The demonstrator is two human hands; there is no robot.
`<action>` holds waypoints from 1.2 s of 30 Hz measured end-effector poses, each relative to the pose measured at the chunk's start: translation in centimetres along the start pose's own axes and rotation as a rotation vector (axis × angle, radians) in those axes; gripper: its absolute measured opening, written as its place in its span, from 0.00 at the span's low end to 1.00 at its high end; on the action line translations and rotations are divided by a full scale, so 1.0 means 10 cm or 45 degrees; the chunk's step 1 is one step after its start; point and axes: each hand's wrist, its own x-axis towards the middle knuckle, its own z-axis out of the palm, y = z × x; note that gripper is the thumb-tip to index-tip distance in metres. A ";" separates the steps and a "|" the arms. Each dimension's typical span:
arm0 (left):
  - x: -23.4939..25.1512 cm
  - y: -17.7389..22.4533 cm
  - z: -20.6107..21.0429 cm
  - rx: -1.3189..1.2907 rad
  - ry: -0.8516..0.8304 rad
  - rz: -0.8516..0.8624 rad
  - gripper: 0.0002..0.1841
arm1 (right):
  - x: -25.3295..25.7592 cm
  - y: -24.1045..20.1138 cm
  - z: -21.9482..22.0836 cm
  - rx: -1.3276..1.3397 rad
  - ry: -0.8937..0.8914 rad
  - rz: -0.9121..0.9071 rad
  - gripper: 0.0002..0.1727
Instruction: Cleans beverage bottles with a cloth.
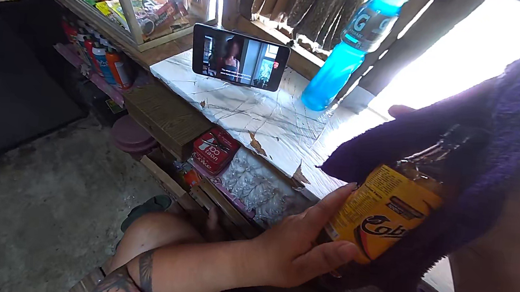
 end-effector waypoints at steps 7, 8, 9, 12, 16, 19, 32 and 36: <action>-0.01 0.01 0.00 -0.020 0.010 -0.043 0.38 | 0.15 -0.38 0.48 0.249 -0.024 0.112 0.17; 0.00 0.00 0.00 -0.026 0.008 -0.035 0.38 | 0.11 -0.42 0.53 0.259 0.031 0.150 0.15; 0.00 0.00 0.01 -0.054 0.007 -0.023 0.38 | 0.09 -0.45 0.55 0.293 0.060 0.162 0.14; 0.03 0.01 0.02 -0.310 -0.018 0.021 0.39 | 0.11 -0.36 0.47 0.448 0.004 0.020 0.13; 0.02 0.06 0.01 -0.655 -0.101 -0.052 0.41 | 0.13 -0.63 0.63 0.655 0.258 0.211 0.28; 0.01 0.05 0.01 -0.803 -0.126 -0.170 0.43 | 0.10 -0.73 0.67 0.614 0.261 0.362 0.25; -0.02 0.02 0.05 -0.612 -0.060 -0.077 0.37 | 0.09 -0.56 0.57 0.502 0.115 0.321 0.26; -0.04 -0.01 0.09 -0.512 -0.017 -0.040 0.39 | 0.08 -0.42 0.52 0.374 -0.007 0.011 0.15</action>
